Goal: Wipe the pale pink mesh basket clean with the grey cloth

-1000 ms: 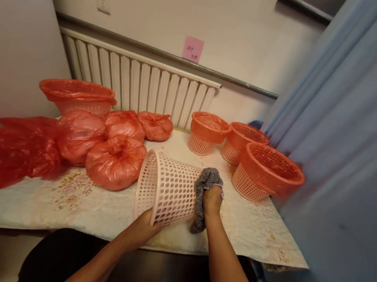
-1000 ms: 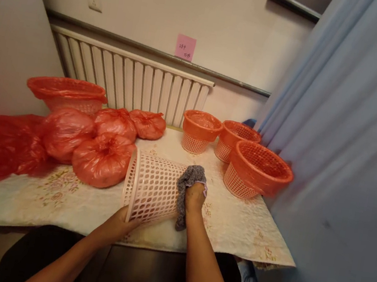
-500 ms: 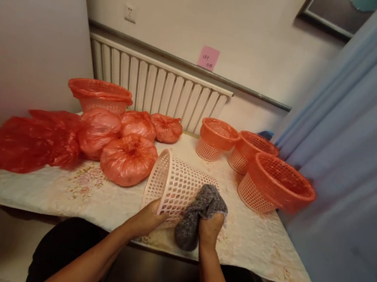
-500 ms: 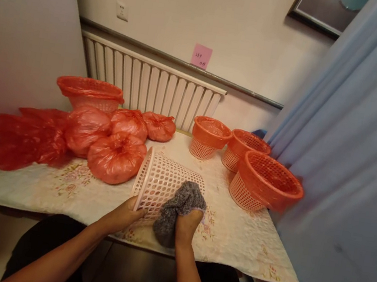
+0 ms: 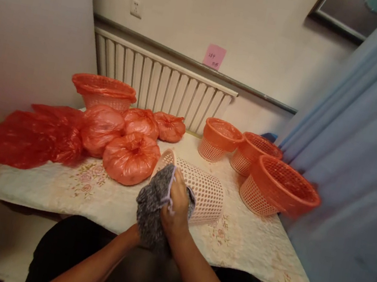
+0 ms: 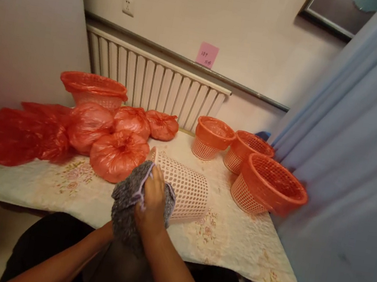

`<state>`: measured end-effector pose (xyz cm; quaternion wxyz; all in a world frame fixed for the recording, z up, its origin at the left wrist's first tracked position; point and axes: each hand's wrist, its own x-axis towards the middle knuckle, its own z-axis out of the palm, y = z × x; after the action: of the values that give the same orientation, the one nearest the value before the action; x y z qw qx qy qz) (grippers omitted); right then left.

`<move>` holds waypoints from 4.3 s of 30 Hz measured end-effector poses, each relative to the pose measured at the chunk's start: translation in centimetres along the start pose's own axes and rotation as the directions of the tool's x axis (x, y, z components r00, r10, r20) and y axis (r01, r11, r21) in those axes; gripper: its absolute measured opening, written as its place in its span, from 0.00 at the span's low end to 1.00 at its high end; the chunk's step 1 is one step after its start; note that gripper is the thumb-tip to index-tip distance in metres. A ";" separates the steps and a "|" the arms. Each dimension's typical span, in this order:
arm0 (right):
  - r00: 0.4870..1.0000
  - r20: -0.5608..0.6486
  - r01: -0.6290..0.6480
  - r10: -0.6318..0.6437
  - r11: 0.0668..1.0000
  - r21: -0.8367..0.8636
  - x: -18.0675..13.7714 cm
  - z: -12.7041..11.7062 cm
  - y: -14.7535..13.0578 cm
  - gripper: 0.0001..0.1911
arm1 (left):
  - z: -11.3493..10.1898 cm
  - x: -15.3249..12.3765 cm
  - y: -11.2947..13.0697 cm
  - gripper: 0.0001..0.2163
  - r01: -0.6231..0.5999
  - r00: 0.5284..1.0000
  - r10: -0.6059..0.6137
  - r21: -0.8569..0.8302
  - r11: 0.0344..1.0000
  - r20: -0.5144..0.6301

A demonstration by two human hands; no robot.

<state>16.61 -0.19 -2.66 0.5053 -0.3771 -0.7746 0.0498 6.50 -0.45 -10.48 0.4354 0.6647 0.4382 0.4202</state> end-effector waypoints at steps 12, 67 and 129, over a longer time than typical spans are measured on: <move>0.931 -0.350 -0.176 0.104 0.968 -0.181 6.5 0.0 5.3 0.24 | 0.9 -0.1 1.0 0.18 -0.037 0.986 0.081 -0.280 0.959 0.147; 0.987 -0.058 -0.162 0.151 0.909 -0.383 5.6 -1.6 6.5 0.20 | 0.2 0.1 2.7 0.20 -0.036 0.992 0.058 -0.181 0.983 0.117; 0.879 -0.327 -0.472 0.346 0.721 -0.507 -0.4 -8.2 16.1 0.15 | -0.4 1.5 3.4 0.23 0.027 0.990 -0.001 -0.179 0.983 0.141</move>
<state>32.01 8.57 -6.36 0.4230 -0.6764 -0.5921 -0.1140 7.21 0.21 -6.87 0.5267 0.6473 0.3712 0.4073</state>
